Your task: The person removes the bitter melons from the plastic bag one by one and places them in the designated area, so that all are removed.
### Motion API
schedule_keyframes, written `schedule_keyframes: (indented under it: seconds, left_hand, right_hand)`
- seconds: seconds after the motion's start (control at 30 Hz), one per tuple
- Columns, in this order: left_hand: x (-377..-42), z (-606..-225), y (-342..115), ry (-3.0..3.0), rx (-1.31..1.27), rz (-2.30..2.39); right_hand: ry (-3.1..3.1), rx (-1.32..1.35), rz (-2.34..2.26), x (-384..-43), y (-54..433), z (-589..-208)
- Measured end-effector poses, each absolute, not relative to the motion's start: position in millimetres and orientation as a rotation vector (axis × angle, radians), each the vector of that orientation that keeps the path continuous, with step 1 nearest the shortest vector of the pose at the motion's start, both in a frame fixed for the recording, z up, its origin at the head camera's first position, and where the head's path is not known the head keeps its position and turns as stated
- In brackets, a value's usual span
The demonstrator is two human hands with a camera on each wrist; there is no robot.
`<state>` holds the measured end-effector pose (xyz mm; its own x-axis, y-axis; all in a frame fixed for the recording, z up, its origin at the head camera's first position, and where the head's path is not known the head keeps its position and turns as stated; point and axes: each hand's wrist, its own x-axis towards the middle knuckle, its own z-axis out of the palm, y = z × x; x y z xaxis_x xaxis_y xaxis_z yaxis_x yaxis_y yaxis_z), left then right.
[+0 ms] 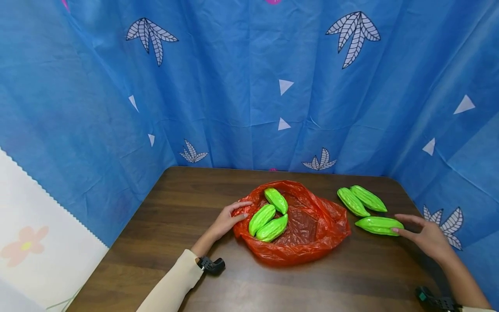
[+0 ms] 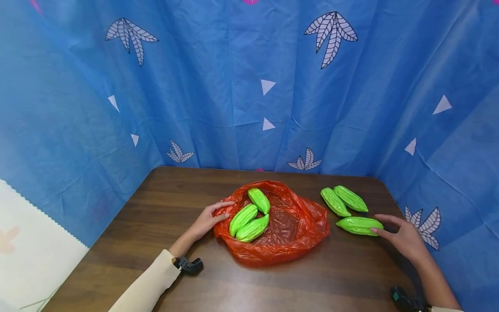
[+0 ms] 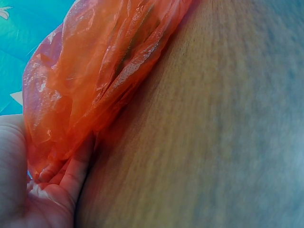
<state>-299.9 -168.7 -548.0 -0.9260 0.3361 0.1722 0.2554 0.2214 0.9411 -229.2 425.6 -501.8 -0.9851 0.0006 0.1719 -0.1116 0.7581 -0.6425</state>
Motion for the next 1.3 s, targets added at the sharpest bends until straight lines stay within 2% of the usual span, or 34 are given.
schedule_keyframes:
  seconds: [0.23, 0.5, 0.73, 1.3]
  left_hand:
    - [-301, -549, -169, 2.391, 0.572, 1.805]
    - [-284, -523, -165, 2.375, 0.604, 1.820]
    - [-302, -545, -166, 2.407, 0.581, 1.826]
    - [-299, -546, -170, 2.403, 0.606, 1.797]
  right_hand:
    - [-2.757, 0.132, 0.872, -226, 411, -483]
    - [-2.662, 0.235, 0.831, -220, 388, -465]
    - [-2.587, 0.334, 0.901, -219, 364, -454]
    - [-2.581, 0.493, 0.929, -221, 290, -448]
